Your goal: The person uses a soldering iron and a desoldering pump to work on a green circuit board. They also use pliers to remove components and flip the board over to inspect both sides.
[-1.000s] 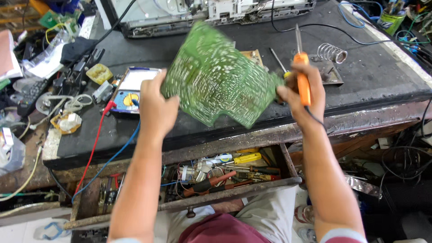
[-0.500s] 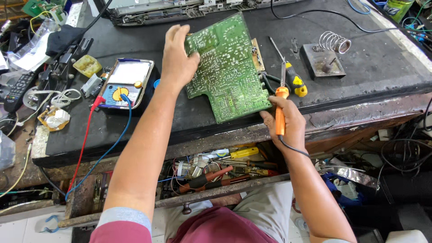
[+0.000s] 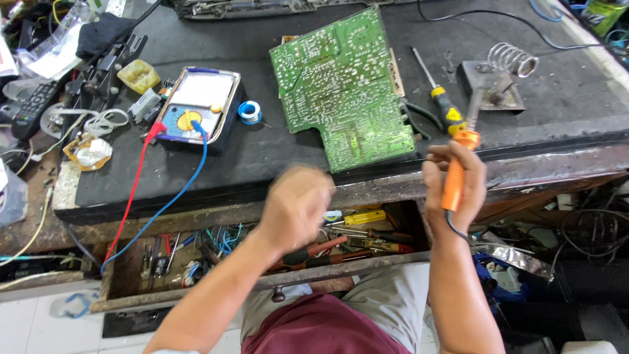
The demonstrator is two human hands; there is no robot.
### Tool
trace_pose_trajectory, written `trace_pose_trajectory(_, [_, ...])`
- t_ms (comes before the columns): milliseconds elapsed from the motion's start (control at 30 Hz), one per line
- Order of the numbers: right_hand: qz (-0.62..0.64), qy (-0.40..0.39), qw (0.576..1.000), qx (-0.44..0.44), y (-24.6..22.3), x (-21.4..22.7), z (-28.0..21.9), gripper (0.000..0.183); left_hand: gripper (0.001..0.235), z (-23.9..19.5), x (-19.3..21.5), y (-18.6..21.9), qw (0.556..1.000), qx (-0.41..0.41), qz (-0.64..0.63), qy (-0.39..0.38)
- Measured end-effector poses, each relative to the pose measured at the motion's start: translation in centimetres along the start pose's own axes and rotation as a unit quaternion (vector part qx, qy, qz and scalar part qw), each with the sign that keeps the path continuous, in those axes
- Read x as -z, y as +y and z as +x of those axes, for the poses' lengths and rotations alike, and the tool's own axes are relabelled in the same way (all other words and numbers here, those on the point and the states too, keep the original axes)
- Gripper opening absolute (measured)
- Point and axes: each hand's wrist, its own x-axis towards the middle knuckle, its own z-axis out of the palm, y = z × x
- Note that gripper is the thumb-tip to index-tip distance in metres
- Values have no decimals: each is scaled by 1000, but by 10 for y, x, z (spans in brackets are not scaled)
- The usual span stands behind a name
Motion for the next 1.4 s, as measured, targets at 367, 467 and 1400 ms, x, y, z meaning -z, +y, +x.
trace_pose_trajectory(367, [75,85,990,82,-33,7,-12,48,34,-72,56,19,809,269,-94,-514])
trace_pose_trajectory(467, [97,66,990,74,-40,1,-15,40,33,-57,51,12,750,343,4,-566])
trace_pose_trajectory(1400, [262,56,955,-128,-4,-28,-12,33,23,-9,36,41,855,327,-400,-35])
